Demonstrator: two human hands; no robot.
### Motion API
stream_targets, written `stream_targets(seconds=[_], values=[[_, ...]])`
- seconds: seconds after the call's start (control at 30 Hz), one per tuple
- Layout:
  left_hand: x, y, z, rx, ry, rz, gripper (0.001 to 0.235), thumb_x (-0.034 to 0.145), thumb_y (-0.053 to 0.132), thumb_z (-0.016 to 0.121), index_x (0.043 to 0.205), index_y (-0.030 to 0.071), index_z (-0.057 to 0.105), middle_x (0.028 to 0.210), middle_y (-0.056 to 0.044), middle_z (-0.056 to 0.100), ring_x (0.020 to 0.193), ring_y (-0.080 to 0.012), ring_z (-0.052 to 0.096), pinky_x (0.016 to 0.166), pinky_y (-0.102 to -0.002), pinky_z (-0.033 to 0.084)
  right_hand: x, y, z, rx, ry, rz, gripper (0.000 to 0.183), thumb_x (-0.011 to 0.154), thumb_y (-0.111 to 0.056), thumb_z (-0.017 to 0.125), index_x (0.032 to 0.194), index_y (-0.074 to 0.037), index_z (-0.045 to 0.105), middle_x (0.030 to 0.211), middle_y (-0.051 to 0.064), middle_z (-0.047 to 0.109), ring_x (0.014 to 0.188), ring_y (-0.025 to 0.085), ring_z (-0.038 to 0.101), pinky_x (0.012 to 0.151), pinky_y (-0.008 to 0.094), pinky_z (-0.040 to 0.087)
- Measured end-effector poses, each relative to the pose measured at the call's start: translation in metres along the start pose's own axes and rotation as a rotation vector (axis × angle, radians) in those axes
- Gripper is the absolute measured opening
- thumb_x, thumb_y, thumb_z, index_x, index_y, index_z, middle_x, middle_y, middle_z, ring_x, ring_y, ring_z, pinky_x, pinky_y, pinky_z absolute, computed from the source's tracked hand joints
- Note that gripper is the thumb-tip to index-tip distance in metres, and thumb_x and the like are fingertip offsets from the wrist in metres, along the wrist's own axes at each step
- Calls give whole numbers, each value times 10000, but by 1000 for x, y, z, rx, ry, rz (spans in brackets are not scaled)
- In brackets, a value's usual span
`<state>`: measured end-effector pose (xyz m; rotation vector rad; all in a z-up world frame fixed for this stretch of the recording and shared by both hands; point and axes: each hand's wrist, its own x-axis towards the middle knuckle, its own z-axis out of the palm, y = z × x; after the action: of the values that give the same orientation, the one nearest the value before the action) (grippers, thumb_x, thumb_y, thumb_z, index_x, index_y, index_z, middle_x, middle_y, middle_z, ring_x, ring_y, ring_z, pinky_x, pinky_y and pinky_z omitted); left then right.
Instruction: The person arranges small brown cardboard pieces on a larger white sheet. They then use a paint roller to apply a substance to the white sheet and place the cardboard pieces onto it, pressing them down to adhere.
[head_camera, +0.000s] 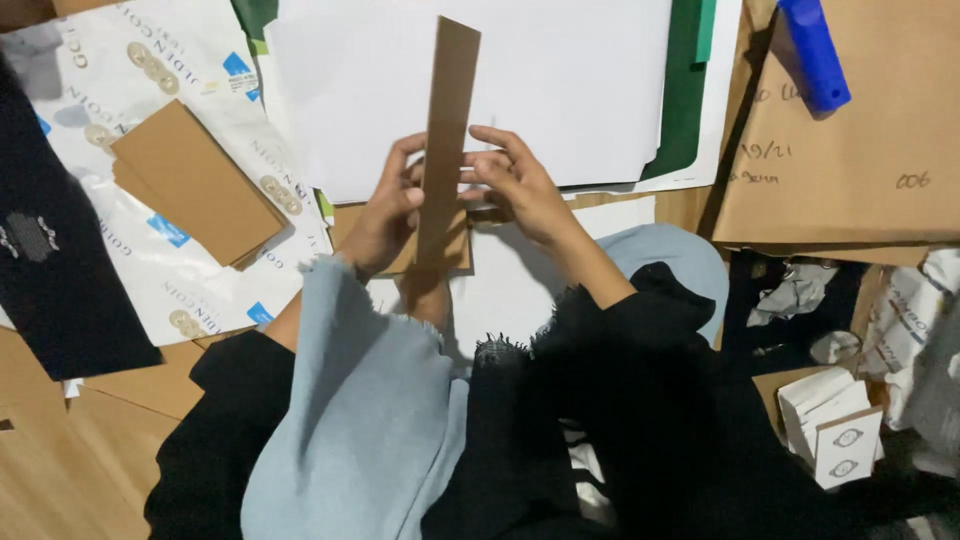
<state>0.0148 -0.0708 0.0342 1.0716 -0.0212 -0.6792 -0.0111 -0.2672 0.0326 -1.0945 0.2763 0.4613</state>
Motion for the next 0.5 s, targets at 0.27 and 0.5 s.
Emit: stream_targets(seconds=[0.27,0.5], values=[[41,29,50,329,-126,-210,275,951,176,478,1212,91,488,1106,-62,610,914,-137,582,756,-275,528,8,-28,-94,-79,246,-150,516,828,-232,694,1228,-173,373,927,35,561,888,156,579,798,296,470],[98,4,45,1372,-142,267,396,889,88,544,1278,83,469,1358,-176,369,1235,-385,313,988,-546,365,0,-66,-138,-271,817,-93,166,888,-86,532,996,-172,440,653,-25,492,566,78,505,549,223,404]])
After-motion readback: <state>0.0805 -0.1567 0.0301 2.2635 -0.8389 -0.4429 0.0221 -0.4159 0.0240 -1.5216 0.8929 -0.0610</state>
